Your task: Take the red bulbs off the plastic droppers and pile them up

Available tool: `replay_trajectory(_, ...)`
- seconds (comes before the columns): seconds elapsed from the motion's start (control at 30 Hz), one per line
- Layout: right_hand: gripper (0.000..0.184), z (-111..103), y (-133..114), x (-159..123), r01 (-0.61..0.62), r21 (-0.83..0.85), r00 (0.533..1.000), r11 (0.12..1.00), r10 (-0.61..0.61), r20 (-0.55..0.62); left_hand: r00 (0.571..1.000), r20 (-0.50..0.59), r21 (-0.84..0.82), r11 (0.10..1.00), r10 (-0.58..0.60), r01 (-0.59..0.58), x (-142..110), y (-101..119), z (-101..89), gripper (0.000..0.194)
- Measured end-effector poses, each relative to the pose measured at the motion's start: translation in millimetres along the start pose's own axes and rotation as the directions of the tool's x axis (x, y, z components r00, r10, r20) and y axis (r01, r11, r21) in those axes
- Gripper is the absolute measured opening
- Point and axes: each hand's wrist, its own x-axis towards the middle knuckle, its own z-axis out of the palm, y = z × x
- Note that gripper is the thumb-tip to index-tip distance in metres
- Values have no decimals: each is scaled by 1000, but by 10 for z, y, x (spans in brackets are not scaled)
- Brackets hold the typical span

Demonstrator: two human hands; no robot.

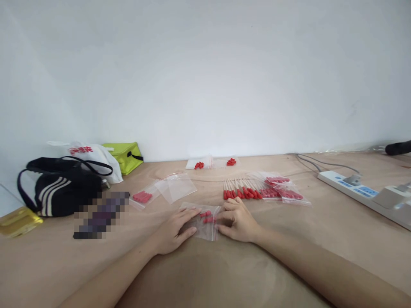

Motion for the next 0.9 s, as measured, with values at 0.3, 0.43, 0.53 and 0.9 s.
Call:
replay_trajectory(0.3, 22, 24, -68, 66, -138, -138, 982, 981, 153, 110, 995, 5, 13, 995, 102, -102, 57, 55, -8, 57)
replay_trajectory(0.43, 15, 53, -67, 62, -180, -42, 982, 983, 182, 52, 997, 30, 28, 997, 74, -75, 60, 47, -2, 56)
replay_trajectory(0.53, 14, 96, -56, 57, -195, 90, 981, 977, 193, 36, 996, 38, 22, 997, 79, -80, 59, 41, 0, 57)
replay_trajectory(0.9, 9, -45, 43, 115, -226, 430, 972, 874, 232, 39, 1000, 5, 60, 998, 0, 0, 40, 65, -51, 57)
